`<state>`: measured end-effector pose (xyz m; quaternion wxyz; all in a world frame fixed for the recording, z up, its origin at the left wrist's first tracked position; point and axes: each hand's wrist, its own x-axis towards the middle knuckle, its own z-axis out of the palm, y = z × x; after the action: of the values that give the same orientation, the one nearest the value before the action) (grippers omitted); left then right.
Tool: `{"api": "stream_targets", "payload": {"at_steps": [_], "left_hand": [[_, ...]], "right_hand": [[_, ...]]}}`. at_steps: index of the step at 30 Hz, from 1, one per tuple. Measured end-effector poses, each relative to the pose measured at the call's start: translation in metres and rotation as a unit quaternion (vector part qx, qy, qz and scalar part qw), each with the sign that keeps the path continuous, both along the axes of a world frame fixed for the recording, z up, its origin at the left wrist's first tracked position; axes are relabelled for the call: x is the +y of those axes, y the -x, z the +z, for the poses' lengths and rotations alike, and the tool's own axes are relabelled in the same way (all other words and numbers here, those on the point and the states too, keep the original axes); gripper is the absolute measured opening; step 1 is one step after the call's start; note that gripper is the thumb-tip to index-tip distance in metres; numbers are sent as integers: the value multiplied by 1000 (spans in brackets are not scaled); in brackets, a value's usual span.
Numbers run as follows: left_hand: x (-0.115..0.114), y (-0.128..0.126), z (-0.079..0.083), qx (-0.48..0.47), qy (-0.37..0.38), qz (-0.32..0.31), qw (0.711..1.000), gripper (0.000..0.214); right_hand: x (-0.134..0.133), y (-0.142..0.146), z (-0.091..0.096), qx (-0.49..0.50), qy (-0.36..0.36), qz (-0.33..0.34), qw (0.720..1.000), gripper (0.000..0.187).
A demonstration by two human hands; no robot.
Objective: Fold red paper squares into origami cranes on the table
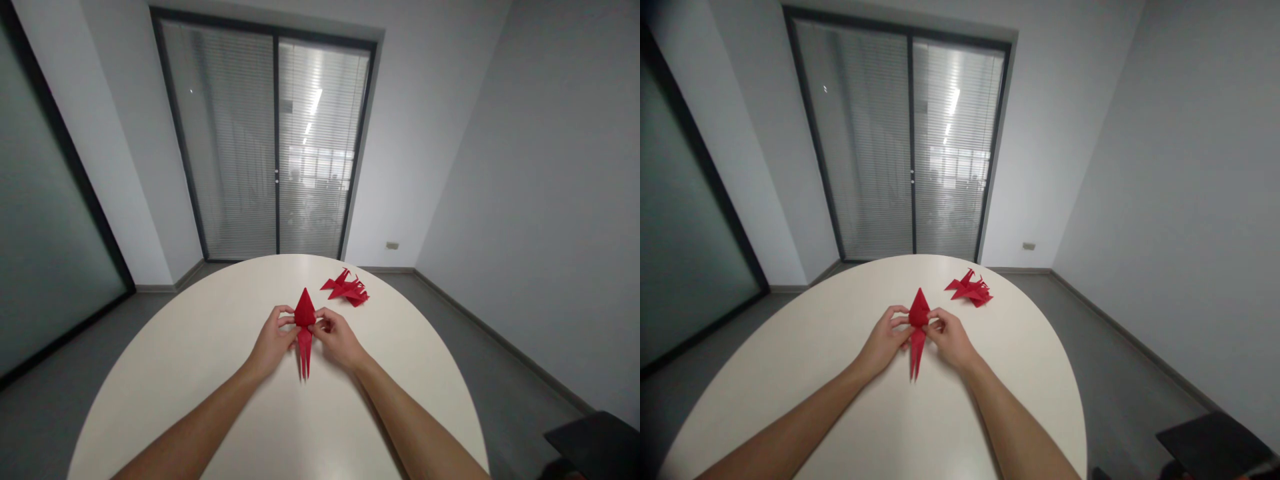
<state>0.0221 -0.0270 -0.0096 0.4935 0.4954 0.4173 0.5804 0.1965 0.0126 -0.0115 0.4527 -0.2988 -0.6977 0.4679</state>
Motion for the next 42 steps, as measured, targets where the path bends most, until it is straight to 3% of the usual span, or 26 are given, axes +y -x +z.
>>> {"api": "stream_targets", "payload": {"at_steps": [9,18,27,42], "left_hand": [[1,-1,1,-27,35,2,999,50],[1,-1,2,-39,42,3,998,66],[2,1,0,-13,20,2,1000,56],[-1,1,3,10,-15,25,1000,43]], "right_hand": [[0,-4,3,28,-20,15,999,7],[0,-4,3,-6,-4,-15,1000,16],[-1,-5,4,2,13,-16,1000,27],[4,-2,-2,43,27,-9,999,25]]}}
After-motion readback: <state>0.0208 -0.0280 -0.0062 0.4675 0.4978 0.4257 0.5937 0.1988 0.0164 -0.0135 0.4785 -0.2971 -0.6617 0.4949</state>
